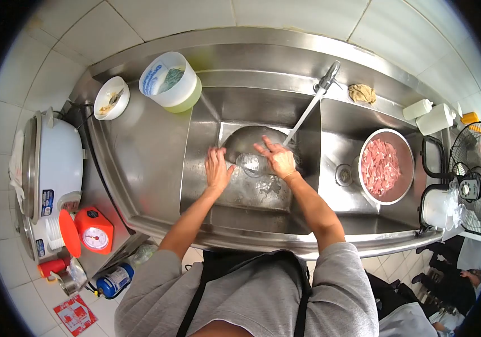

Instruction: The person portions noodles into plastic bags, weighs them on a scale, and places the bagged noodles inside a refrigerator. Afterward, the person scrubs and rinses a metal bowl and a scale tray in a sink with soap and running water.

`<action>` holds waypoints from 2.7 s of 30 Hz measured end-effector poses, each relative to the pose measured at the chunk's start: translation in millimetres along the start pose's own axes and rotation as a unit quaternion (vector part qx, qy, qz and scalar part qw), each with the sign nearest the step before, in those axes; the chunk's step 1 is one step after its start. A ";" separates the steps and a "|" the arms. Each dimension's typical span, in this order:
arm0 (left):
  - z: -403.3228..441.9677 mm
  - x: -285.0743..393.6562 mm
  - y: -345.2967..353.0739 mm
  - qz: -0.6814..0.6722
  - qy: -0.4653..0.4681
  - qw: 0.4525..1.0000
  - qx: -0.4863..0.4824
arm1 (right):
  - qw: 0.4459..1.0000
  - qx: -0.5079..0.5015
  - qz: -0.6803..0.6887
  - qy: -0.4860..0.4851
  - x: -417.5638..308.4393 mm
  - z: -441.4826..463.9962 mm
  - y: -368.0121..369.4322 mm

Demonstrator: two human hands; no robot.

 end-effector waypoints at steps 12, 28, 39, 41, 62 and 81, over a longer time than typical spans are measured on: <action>37.8 -4.3 47.6 -0.173 -0.104 0.964 -0.172 | 0.822 -0.042 0.387 0.416 100.6 28.2 71.4; 42.6 -4.9 59.9 -0.260 -0.184 0.917 -0.239 | 0.339 -0.159 0.847 0.378 78.4 20.3 63.6; 80.7 108.2 129.5 0.039 0.067 0.970 -0.232 | 0.434 -0.011 0.779 0.453 90.0 -2.7 42.1; 89.8 118.9 139.3 0.065 0.092 0.967 -0.228 | 0.468 -0.001 0.754 0.462 91.6 1.4 3.6; 81.6 141.3 106.1 0.024 0.042 0.977 -0.210 | 0.560 0.090 0.660 0.492 343.0 26.2 46.9; -28.9 138.1 -78.6 -0.066 0.261 0.959 0.089 | 0.948 -0.053 0.309 -0.048 90.7 -19.3 -104.7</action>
Point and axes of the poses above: each hand's wrist, its own z-axis towards the middle knuckle, its own y-axis out of the palm, x = y × z, the point moved 8 cm from there along z, towards the middle knuckle, and after that the axes turned 14 degrees about -z, right-handed, at the moved point
